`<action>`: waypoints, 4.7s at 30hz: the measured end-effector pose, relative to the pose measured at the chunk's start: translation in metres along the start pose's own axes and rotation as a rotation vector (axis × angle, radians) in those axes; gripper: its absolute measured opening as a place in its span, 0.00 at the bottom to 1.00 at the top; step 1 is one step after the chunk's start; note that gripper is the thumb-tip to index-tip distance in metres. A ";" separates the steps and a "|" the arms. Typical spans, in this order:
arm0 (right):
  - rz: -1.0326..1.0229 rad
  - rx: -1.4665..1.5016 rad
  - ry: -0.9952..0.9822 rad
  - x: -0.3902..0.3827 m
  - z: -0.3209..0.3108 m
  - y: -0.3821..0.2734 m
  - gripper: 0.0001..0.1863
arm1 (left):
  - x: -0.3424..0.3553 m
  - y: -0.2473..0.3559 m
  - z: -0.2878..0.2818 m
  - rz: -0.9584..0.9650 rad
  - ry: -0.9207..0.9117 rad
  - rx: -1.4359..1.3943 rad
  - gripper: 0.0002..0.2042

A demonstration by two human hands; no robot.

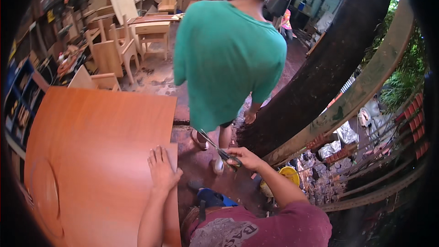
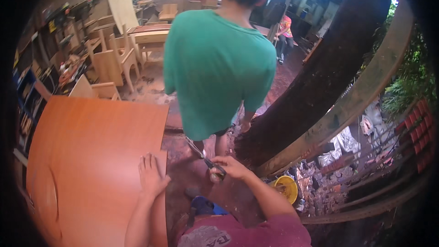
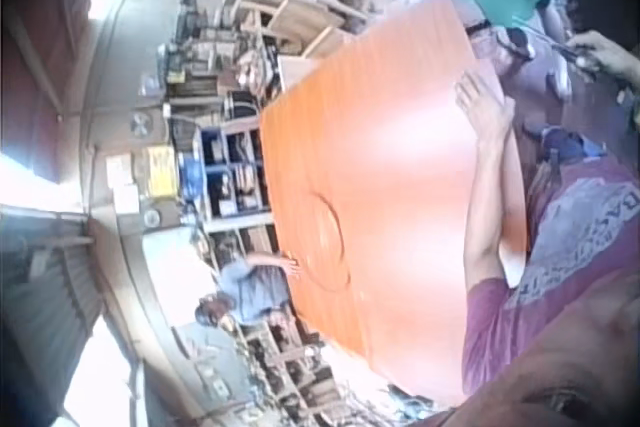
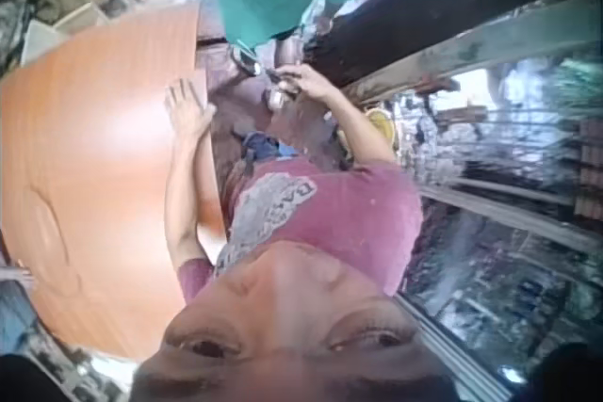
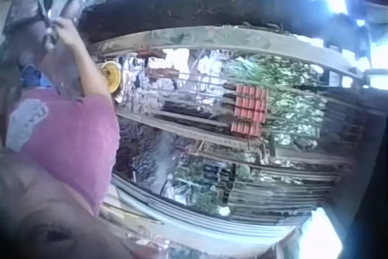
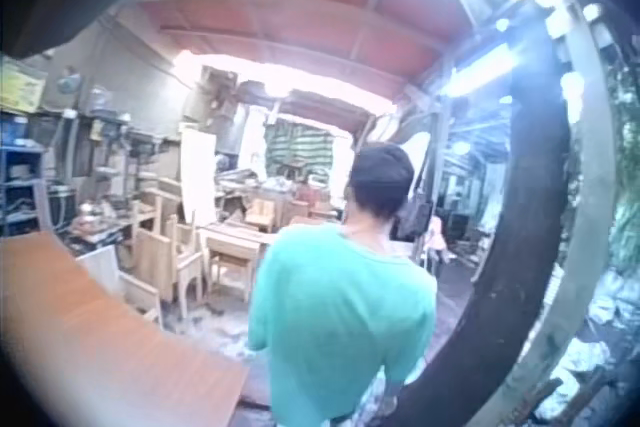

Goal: The person trims the excess veneer from the edge of a large wooden board. The person first marks the edge and cuts a portion with scissors, then uses a palm router to flush-trim the veneer along the entire perimeter of the board while another person assists by holding the board steady.

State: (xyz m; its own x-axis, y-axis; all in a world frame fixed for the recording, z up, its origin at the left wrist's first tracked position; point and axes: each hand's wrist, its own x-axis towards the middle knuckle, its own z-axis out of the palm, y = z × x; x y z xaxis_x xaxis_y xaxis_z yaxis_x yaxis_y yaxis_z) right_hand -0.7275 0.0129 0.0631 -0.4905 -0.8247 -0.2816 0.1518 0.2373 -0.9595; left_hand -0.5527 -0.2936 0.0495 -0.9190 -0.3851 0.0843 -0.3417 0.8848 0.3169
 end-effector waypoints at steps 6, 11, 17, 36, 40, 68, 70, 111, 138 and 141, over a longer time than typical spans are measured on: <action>0.315 -0.075 0.033 0.038 -0.056 -0.058 0.25 | 0.092 -0.014 0.046 0.050 -0.013 -0.153 0.36; 0.471 -0.162 -0.160 0.090 -0.097 -0.090 0.18 | 0.115 0.010 0.034 0.033 0.138 -0.299 0.36; 0.648 -0.496 -0.507 0.184 -0.058 -0.145 0.16 | 0.100 0.007 0.014 -0.121 0.013 -0.367 0.45; 1.115 -1.027 -0.622 0.293 0.119 -0.215 0.23 | 0.077 -0.019 0.024 -0.077 0.136 -0.384 0.29; 1.158 -0.971 -0.613 0.300 0.125 -0.209 0.22 | 0.075 -0.021 0.019 -0.070 0.138 -0.429 0.27; 0.673 -0.609 -0.475 0.226 -0.040 -0.133 0.18 | 0.094 -0.007 0.023 -0.070 0.075 -0.240 0.26; 0.618 -0.151 -0.196 0.200 -0.058 -0.088 0.20 | 0.097 -0.003 0.023 -0.063 0.064 -0.224 0.26; -1.005 -0.675 -1.012 -0.308 0.925 0.066 0.16 | -0.909 0.254 -0.017 -1.333 2.264 -0.366 0.11; -0.916 -0.609 -0.522 -0.569 1.007 0.169 0.12 | -1.440 -0.290 -0.215 -1.497 0.515 0.111 0.45; -0.822 -0.645 -0.326 -0.634 0.947 0.164 0.13 | -1.446 -0.349 -0.221 -1.483 0.227 -0.138 0.43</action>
State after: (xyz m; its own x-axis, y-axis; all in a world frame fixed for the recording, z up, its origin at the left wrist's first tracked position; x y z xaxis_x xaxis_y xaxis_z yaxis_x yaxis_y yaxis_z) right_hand 0.4213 0.0883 0.0929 0.0285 -0.9279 0.3717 -0.6429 -0.3017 -0.7040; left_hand 0.9392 -0.1039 0.0255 0.2866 -0.9257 -0.2469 -0.8750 -0.3579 0.3260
